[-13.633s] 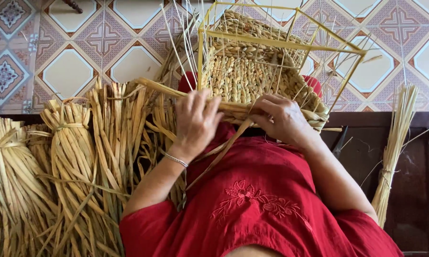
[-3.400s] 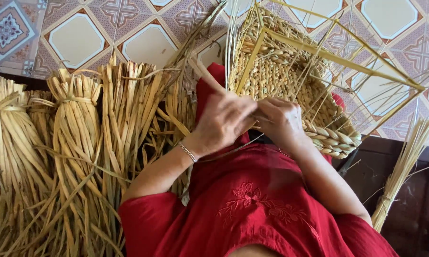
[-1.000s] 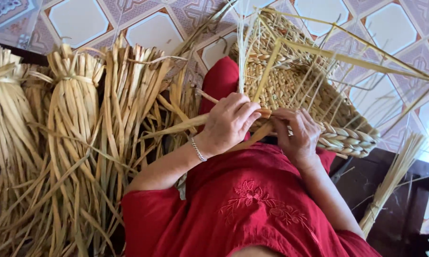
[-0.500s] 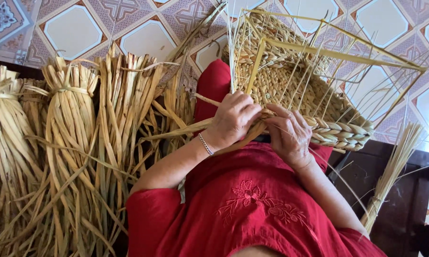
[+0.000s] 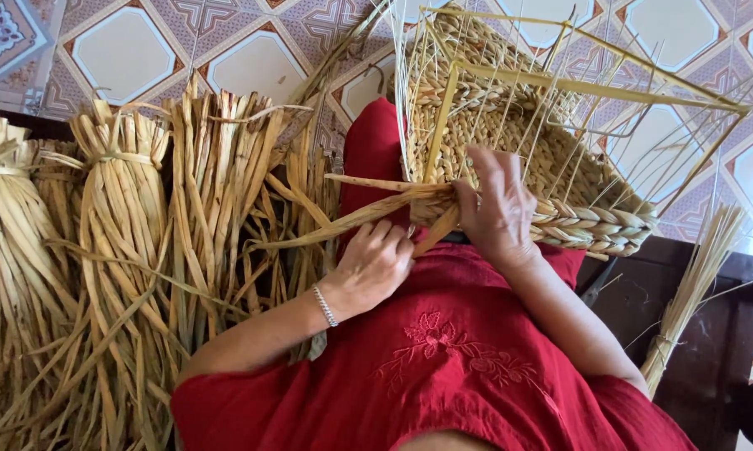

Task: The person weaves a basket by hand, interlacing dried plant stalks through a rectangular frame. They pick up individual strips from a pile, thread them through the vertical supports, and press the layers together to build the walls.

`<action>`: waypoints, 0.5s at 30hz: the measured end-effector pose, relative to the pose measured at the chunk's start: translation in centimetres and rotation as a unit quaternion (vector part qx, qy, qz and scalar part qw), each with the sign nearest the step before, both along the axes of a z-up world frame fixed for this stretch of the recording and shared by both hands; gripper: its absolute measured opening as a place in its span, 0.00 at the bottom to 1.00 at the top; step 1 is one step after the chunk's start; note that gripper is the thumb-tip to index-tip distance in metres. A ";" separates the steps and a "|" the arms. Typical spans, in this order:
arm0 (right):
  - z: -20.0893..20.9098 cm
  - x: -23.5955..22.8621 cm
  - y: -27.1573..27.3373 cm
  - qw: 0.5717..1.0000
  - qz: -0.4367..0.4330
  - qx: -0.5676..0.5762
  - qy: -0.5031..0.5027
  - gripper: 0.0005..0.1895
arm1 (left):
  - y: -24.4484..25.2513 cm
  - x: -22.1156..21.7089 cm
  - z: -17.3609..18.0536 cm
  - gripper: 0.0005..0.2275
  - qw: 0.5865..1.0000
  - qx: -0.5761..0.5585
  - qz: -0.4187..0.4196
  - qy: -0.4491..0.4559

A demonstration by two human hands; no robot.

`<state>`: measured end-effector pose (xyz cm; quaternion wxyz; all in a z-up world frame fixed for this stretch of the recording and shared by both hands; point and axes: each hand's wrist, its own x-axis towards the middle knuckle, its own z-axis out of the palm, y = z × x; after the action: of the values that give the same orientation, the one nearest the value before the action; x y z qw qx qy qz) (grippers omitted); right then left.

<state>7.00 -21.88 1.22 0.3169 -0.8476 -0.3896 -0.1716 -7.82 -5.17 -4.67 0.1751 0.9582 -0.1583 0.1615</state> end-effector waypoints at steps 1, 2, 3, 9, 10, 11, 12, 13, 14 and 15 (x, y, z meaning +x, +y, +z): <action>0.1 -0.1 0.1 1.000 0.000 0.000 0.000 0.22 | 0.6 -0.5 0.1 0.12 1.000 0.000 0.000 0.000; 0.3 -0.1 0.2 0.999 0.040 -0.018 -0.007 0.17 | 1.2 -0.9 0.1 0.08 0.998 0.001 -0.002 0.065; 0.5 -0.1 0.3 0.996 0.080 -0.036 -0.014 0.14 | 1.8 -1.3 0.2 0.04 0.991 0.002 -0.005 0.130; 2.5 0.3 -0.4 0.969 0.139 -0.010 0.205 0.09 | 5.2 0.9 7.5 0.05 0.988 0.067 0.128 -0.050; 3.6 0.1 -0.1 0.968 0.140 -0.010 0.206 0.09 | 5.0 1.9 8.6 0.05 0.988 0.068 0.130 -0.050; 4.7 0.0 0.2 0.970 0.166 -0.017 0.177 0.12 | 4.8 3.0 9.7 0.05 0.977 0.067 0.156 -0.127; 5.8 -0.1 0.5 0.971 0.190 -0.024 0.146 0.17 | 4.7 4.3 10.9 0.06 0.960 0.066 0.180 -0.205; 4.6 -0.1 0.4 0.971 0.191 -0.024 0.145 0.17 | 4.2 4.7 10.2 0.06 0.959 0.067 0.180 -0.206; 3.4 0.0 0.3 0.978 0.157 -0.021 0.138 0.11 | 3.6 5.1 9.6 0.06 0.955 0.032 0.158 -0.248; 2.3 0.1 0.2 0.984 0.123 -0.017 0.131 0.05 | 3.0 5.5 8.9 0.07 0.948 -0.002 0.134 -0.289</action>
<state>7.08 -21.73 3.48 0.3691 -0.8140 -0.4484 -0.0117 -2.30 -2.20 4.21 0.1003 0.8826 -0.0716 0.4538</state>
